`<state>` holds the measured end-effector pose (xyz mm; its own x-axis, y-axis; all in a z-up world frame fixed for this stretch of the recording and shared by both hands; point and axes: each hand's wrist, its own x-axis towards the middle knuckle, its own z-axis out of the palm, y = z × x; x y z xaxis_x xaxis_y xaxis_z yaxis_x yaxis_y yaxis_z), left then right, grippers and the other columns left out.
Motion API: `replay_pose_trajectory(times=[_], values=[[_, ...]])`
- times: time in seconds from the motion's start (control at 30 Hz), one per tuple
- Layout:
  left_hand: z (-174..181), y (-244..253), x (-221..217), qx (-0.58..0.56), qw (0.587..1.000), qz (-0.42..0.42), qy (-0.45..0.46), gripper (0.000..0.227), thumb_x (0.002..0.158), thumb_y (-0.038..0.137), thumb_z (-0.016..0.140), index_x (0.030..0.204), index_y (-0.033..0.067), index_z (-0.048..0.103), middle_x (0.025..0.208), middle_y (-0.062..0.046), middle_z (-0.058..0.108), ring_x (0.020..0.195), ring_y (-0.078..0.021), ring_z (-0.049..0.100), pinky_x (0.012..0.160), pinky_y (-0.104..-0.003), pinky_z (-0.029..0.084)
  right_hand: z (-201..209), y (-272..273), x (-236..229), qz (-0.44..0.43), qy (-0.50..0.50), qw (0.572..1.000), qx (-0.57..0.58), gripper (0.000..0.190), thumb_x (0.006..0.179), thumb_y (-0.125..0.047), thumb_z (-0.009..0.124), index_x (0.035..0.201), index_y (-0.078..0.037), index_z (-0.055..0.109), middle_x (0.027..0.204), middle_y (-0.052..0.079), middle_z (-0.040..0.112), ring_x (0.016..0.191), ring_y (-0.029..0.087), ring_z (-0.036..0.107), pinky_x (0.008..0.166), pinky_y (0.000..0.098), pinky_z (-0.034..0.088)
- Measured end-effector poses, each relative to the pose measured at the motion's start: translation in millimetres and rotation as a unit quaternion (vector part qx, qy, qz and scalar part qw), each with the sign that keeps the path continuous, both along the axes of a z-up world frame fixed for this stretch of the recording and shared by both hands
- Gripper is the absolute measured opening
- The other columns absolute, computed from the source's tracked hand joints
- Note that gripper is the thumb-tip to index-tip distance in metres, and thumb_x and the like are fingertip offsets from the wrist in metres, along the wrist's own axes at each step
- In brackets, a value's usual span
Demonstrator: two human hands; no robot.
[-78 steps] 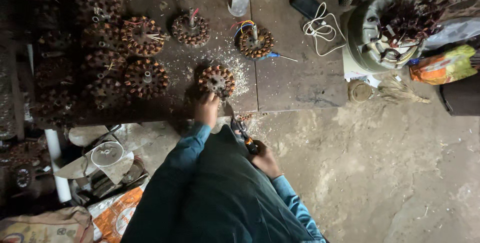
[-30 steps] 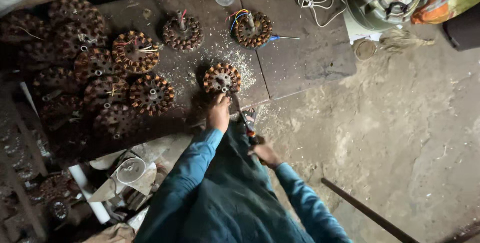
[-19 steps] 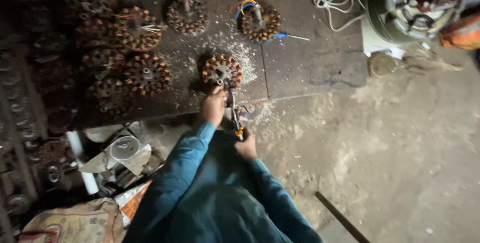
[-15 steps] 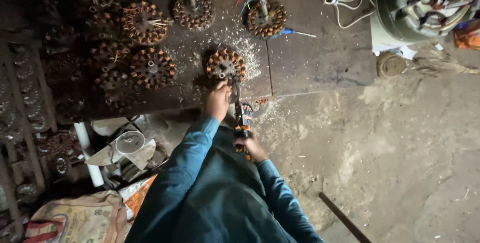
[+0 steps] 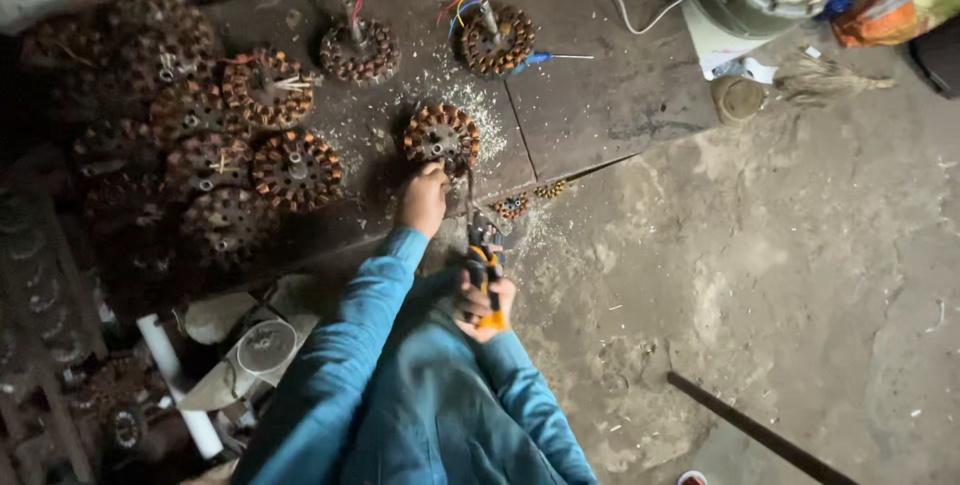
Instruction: The person uses pliers to trim small protrusions from circular motor stator components on a workbench. The person repeatedly picks up a component, trims it, and places it back down, working through several units.
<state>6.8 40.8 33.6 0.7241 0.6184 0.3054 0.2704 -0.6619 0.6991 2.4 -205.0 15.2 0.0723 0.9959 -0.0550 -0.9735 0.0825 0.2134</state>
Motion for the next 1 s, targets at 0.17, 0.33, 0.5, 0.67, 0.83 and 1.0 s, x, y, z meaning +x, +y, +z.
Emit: replay_pose_trajectory(times=[0.17, 0.33, 0.5, 0.67, 0.83, 1.0], values=[[23.3, -0.2, 6.3, -0.016, 1.000, -0.008, 0.019, 0.003, 0.082, 0.003, 0.068, 0.083, 0.0028, 0.065, 0.106, -0.021, 0.070, 0.094, -0.0443, 0.066, 0.081, -0.050, 0.054, 74.8, -42.7, -0.4, -0.097, -0.118, 0.987, 0.045, 0.063, 0.094, -0.053, 0.061, 0.120, 0.004, 0.059, 0.081, 0.014, 0.061, 0.070, 0.030, 0.060, 0.071, 0.0450, 0.047], [51.7, -9.7, 14.9, -0.043, 0.991, 0.026, 0.121, 0.029, 0.085, 0.024, 0.076, 0.103, 0.0049, 0.064, 0.104, -0.021, 0.065, 0.089, -0.0462, 0.065, 0.073, -0.054, 0.052, 135.3, -58.7, 34.0, -0.130, -0.283, 0.939, -0.144, 0.079, 0.061, -0.026, 0.067, 0.133, 0.007, 0.055, 0.111, 0.024, 0.065, 0.105, 0.037, 0.063, 0.101, 0.0438, 0.045], [37.0, -23.2, 33.9, 0.109, 0.988, 0.079, 0.077, 0.018, 0.090, 0.028, 0.069, 0.097, 0.0117, 0.067, 0.105, -0.017, 0.064, 0.092, -0.0437, 0.067, 0.070, -0.053, 0.052, 118.4, -77.5, 34.0, -0.078, -0.312, 0.904, -0.281, 0.062, 0.072, -0.008, 0.061, 0.131, 0.010, 0.054, 0.120, 0.025, 0.066, 0.109, 0.039, 0.065, 0.102, 0.0465, 0.048], [-0.8, -32.3, 26.6, -0.041, 0.985, 0.121, 0.112, 0.018, 0.102, 0.028, 0.065, 0.101, 0.0102, 0.068, 0.091, -0.018, 0.069, 0.086, -0.0419, 0.066, 0.077, -0.053, 0.050, 73.9, -87.4, 62.1, 0.101, -0.436, 0.856, -0.260, 0.049, 0.083, -0.002, 0.061, 0.130, 0.012, 0.057, 0.121, 0.027, 0.070, 0.112, 0.038, 0.070, 0.099, 0.0431, 0.054], [7.2, -28.4, 14.2, -0.108, 0.986, 0.127, 0.003, 0.012, 0.091, 0.020, 0.070, 0.094, 0.0083, 0.070, 0.089, -0.016, 0.071, 0.083, -0.0398, 0.068, 0.073, -0.048, 0.053, 49.5, -66.9, 114.8, 0.254, -0.360, 0.857, -0.269, 0.058, 0.077, -0.008, 0.061, 0.134, 0.000, 0.056, 0.108, 0.026, 0.073, 0.102, 0.036, 0.073, 0.094, 0.0427, 0.058], [45.2, -15.8, 14.1, -0.115, 0.986, 0.118, -0.025, 0.013, 0.091, 0.019, 0.074, 0.094, 0.0067, 0.071, 0.093, -0.016, 0.070, 0.088, -0.0392, 0.068, 0.077, -0.046, 0.054, 54.7, -44.6, 122.2, 0.324, -0.416, 0.828, -0.190, 0.047, 0.087, -0.006, 0.061, 0.128, 0.015, 0.058, 0.115, 0.026, 0.072, 0.108, 0.036, 0.072, 0.095, 0.0445, 0.058]])
